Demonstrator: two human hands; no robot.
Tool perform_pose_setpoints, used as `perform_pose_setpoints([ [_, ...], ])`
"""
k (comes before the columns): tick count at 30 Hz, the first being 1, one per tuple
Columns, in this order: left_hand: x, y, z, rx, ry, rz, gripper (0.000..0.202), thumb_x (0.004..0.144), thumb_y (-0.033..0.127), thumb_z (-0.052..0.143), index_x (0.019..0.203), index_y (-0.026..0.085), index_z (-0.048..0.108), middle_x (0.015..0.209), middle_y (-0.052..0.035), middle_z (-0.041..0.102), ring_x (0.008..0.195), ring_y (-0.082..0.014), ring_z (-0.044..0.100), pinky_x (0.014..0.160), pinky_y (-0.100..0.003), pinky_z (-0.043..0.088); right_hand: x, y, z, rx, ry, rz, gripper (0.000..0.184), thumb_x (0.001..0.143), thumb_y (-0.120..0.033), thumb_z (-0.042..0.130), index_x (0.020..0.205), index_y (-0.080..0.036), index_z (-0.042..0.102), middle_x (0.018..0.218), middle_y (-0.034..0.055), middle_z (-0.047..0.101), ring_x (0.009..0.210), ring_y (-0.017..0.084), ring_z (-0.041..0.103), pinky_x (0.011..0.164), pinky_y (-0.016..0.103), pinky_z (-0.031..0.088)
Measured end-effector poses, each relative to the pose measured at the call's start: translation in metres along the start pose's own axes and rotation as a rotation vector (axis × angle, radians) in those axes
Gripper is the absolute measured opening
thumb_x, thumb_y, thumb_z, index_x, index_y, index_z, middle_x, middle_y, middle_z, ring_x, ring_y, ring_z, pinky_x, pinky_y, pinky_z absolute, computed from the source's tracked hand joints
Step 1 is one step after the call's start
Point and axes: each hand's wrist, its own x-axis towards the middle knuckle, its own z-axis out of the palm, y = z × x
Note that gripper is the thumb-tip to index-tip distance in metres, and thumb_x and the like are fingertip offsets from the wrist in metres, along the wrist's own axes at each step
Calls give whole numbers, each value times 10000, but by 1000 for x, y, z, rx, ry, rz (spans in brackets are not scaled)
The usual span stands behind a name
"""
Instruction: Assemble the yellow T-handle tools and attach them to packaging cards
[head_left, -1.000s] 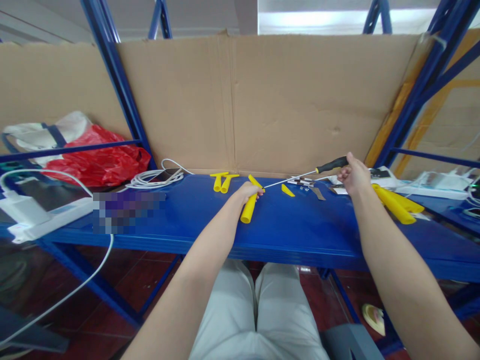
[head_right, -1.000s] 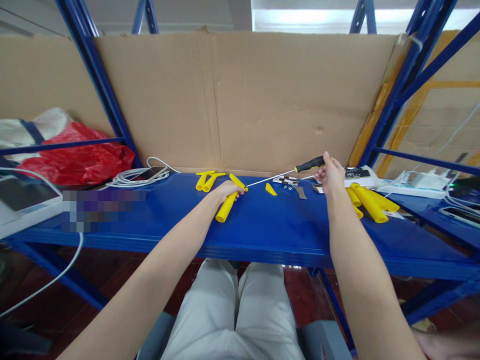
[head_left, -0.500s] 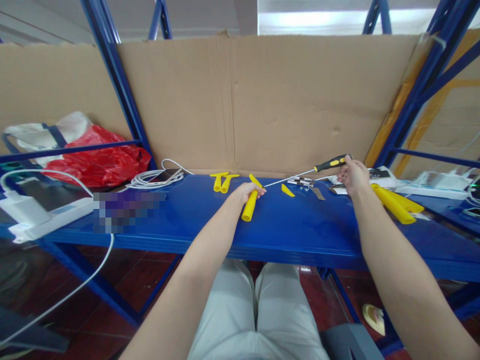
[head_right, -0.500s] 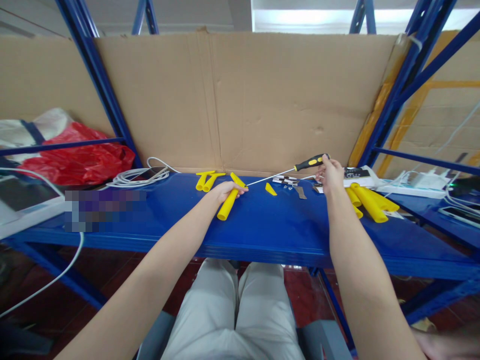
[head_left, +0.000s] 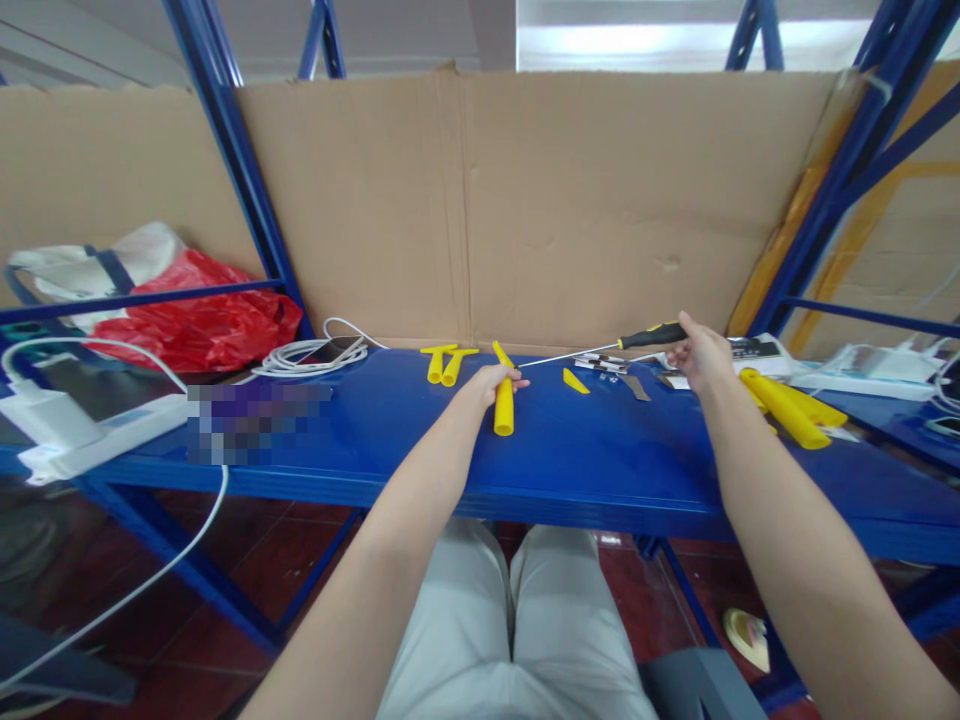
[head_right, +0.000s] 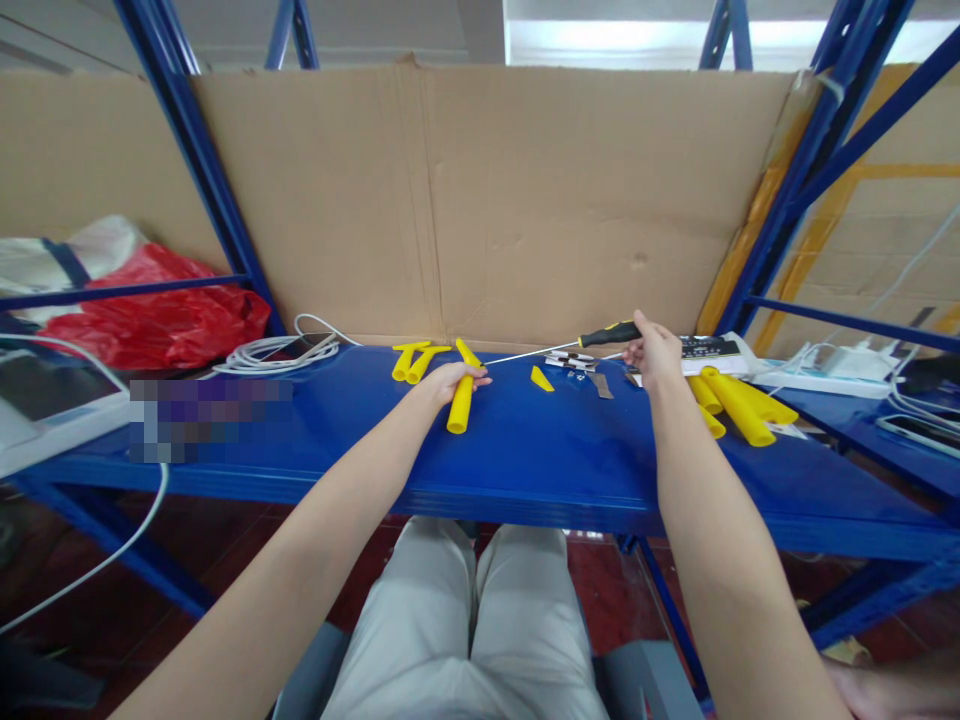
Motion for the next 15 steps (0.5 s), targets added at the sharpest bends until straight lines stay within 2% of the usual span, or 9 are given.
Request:
perform_pose_setpoints([
  [3, -3, -1, 0, 5, -11, -13, 293, 779, -88, 531, 1021, 63, 593, 830, -50, 651, 504, -91, 645, 406, -157, 406, 2, -1, -1, 45, -57, 73, 279, 836, -354, 651, 667, -193, 499, 443, -28, 505, 375, 117, 517, 326, 187, 387],
  [7, -4, -1, -1, 11, -12, -9, 343, 779, -98, 500, 1059, 80, 586, 925, -61, 657, 503, -77, 645, 382, -149, 393, 1, -4, 0, 80, -138, 135, 288, 909, -325, 546, 664, -180, 506, 505, 8, 553, 434, 111, 558, 366, 174, 425],
  [11, -4, -1, -2, 51, 4, -7, 382, 758, -84, 547, 1088, 101, 598, 985, -69, 667, 497, -71, 636, 383, -148, 401, 0, -3, -1, 57, -146, 82, 312, 842, -369, 656, 658, -195, 474, 495, -31, 507, 370, 90, 482, 337, 179, 393],
  [15, -5, -1, -1, 120, 38, -10, 347, 778, -76, 525, 1077, 76, 613, 903, -65, 679, 426, -49, 559, 386, -159, 416, 1, -2, 0, 22, -81, 74, 311, 815, -374, 687, 673, -198, 474, 490, -51, 489, 355, 86, 455, 320, 180, 373],
])
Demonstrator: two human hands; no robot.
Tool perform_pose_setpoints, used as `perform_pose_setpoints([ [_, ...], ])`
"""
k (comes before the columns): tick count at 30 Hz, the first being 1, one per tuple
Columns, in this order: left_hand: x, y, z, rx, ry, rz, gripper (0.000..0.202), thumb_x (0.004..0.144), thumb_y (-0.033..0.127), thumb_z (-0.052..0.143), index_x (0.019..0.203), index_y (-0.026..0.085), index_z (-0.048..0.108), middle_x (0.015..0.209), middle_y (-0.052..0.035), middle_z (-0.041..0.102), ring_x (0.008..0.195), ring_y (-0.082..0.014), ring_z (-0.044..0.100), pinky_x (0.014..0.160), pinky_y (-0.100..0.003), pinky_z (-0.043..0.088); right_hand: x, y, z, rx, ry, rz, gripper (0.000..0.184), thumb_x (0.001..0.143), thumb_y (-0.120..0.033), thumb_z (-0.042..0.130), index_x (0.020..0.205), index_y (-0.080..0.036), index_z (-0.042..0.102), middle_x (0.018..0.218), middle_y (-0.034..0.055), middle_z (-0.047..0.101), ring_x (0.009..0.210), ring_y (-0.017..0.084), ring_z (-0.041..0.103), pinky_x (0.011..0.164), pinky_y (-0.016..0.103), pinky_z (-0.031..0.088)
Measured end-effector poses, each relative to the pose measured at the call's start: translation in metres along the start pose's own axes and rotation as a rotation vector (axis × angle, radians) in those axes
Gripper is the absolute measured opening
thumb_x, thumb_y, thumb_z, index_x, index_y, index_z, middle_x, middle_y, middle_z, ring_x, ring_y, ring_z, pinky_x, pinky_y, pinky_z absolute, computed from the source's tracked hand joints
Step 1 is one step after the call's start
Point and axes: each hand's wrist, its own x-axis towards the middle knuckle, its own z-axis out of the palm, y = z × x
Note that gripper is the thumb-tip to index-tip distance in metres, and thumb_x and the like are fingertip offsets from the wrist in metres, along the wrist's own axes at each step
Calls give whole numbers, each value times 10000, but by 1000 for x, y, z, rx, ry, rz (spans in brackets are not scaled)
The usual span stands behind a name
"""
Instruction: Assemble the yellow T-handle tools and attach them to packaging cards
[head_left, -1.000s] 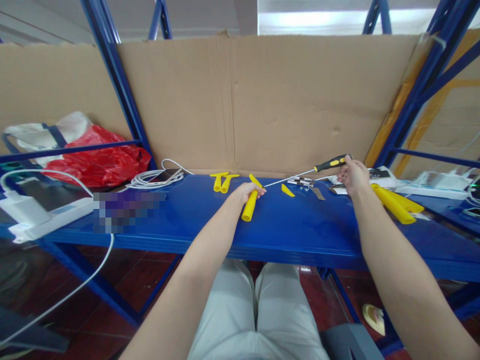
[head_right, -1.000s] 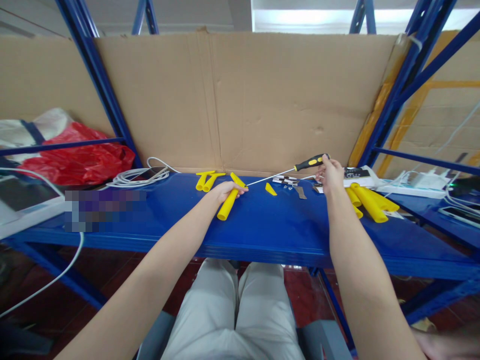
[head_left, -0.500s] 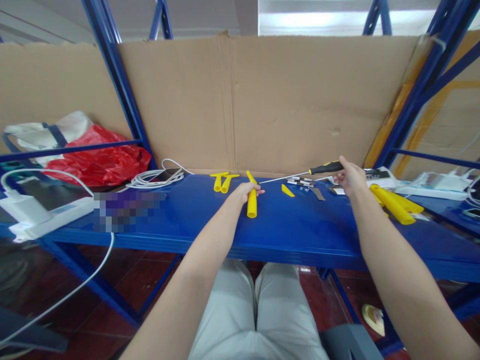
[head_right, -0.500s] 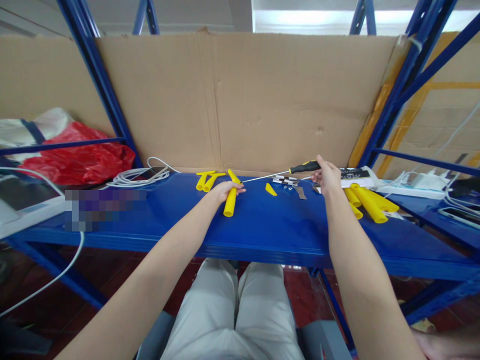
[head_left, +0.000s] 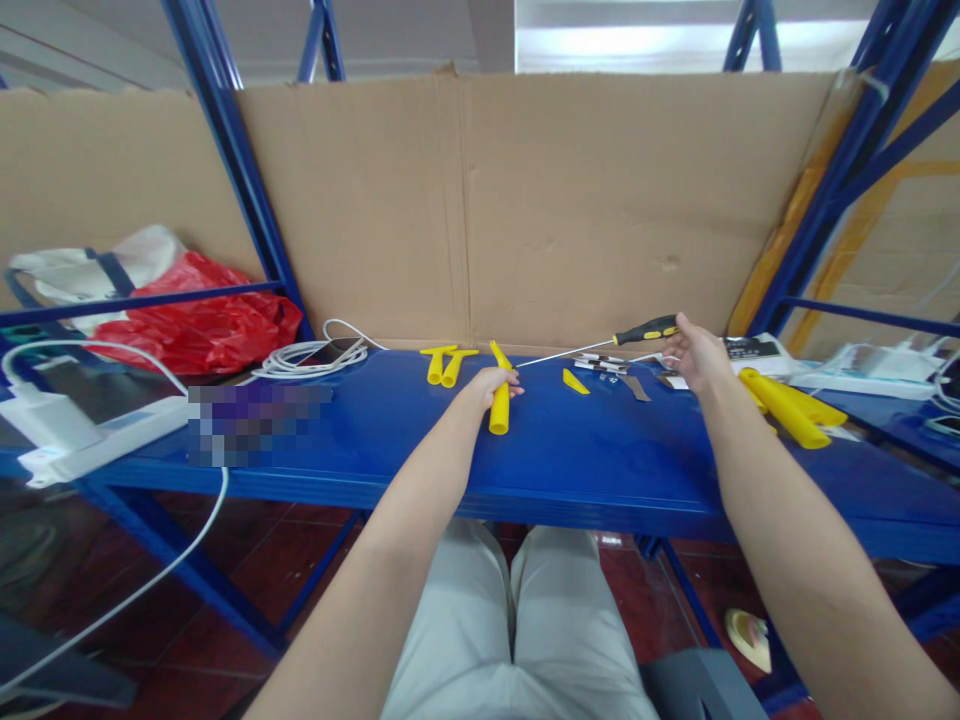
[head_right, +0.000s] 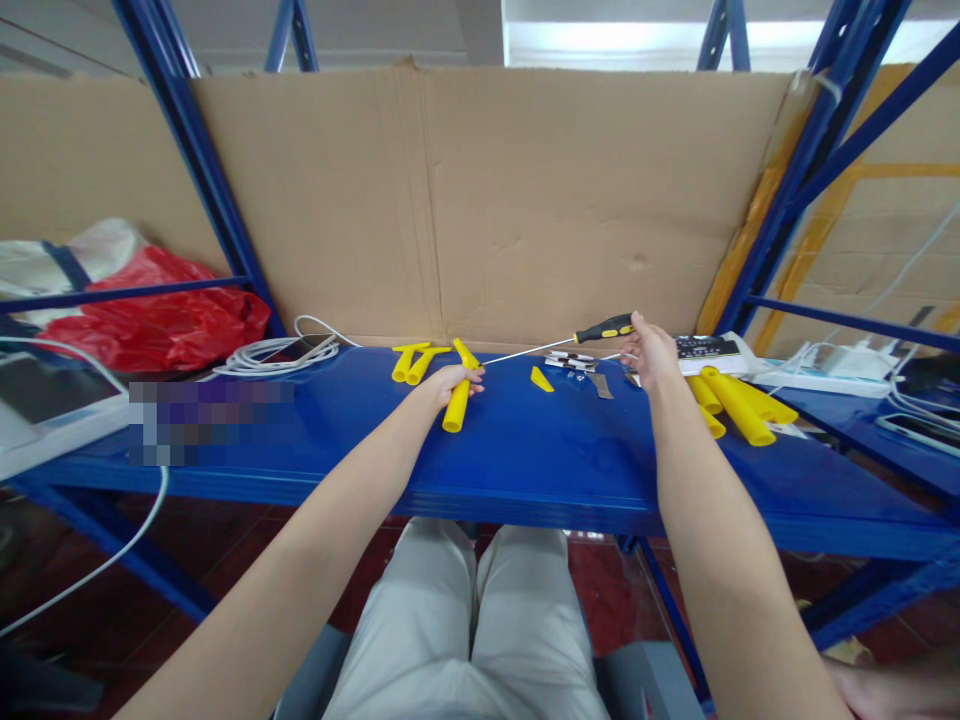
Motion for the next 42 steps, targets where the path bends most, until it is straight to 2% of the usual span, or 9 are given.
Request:
perform_pose_setpoints([
  [5, 0, 0, 1, 72, 16, -4, 312, 802, -65, 510, 1059, 61, 634, 721, -26, 650, 389, -44, 476, 398, -159, 422, 1, 1, 2, 2, 41, 34, 263, 865, -346, 612, 690, -205, 474, 429, -64, 440, 326, 97, 428, 301, 189, 348],
  [10, 2, 0, 0, 103, 18, 11, 288, 768, -48, 581, 1017, 73, 659, 681, -23, 646, 394, -52, 485, 402, -160, 433, 5, 5, -2, 36, 15, -33, 357, 790, -423, 702, 682, -225, 426, 390, -94, 355, 309, 97, 390, 312, 195, 342],
  [14, 4, -1, -1, 110, 26, 18, 303, 772, -52, 559, 1036, 65, 652, 665, -22, 643, 400, -58, 492, 408, -166, 446, 5, 2, -3, 63, -45, 6, 361, 816, -437, 673, 661, -210, 439, 454, -48, 461, 367, 94, 456, 346, 188, 374],
  [19, 4, -1, 0, 106, 30, 18, 275, 766, -52, 575, 997, 69, 662, 658, -20, 636, 401, -57, 492, 399, -161, 438, -7, -6, 5, 50, -28, 44, 264, 935, -268, 505, 683, -193, 477, 513, -18, 524, 404, 86, 479, 372, 177, 371],
  [23, 2, 0, 0, 105, 29, 15, 298, 750, -53, 591, 1012, 75, 653, 702, -31, 659, 387, -46, 476, 375, -152, 422, -14, -8, 8, 28, 0, 7, 270, 922, -237, 545, 678, -209, 433, 488, -60, 446, 363, 74, 392, 358, 191, 320],
  [27, 0, 0, -1, 100, -5, 31, 364, 767, -58, 528, 1085, 73, 649, 830, -70, 705, 382, -42, 459, 376, -163, 419, -13, -7, 6, 39, 26, -34, 289, 895, -287, 596, 670, -211, 431, 512, -60, 456, 384, 73, 399, 359, 197, 325],
  [33, -3, 2, -8, 37, -138, 99, 460, 771, -44, 492, 1183, 114, 626, 1051, -87, 724, 359, -30, 406, 348, -165, 395, -7, -6, 5, 126, 70, -116, 356, 840, -390, 655, 639, -214, 420, 484, -71, 440, 371, 73, 388, 333, 186, 294],
  [38, 0, 1, -15, -17, -250, 131, 544, 762, -25, 501, 1274, 142, 572, 1108, -83, 715, 331, -17, 370, 324, -154, 365, 0, -4, 2, 221, 63, -112, 456, 822, -436, 651, 576, -216, 336, 394, -82, 315, 337, 72, 316, 321, 185, 280],
  [42, 6, -2, -17, -67, -309, 194, 578, 759, 3, 522, 1318, 150, 531, 1160, -93, 697, 335, -17, 364, 321, -158, 358, 9, -2, -5, 300, -1, -111, 468, 807, -442, 647, 570, -230, 304, 375, -78, 287, 340, 86, 314, 316, 200, 300],
])
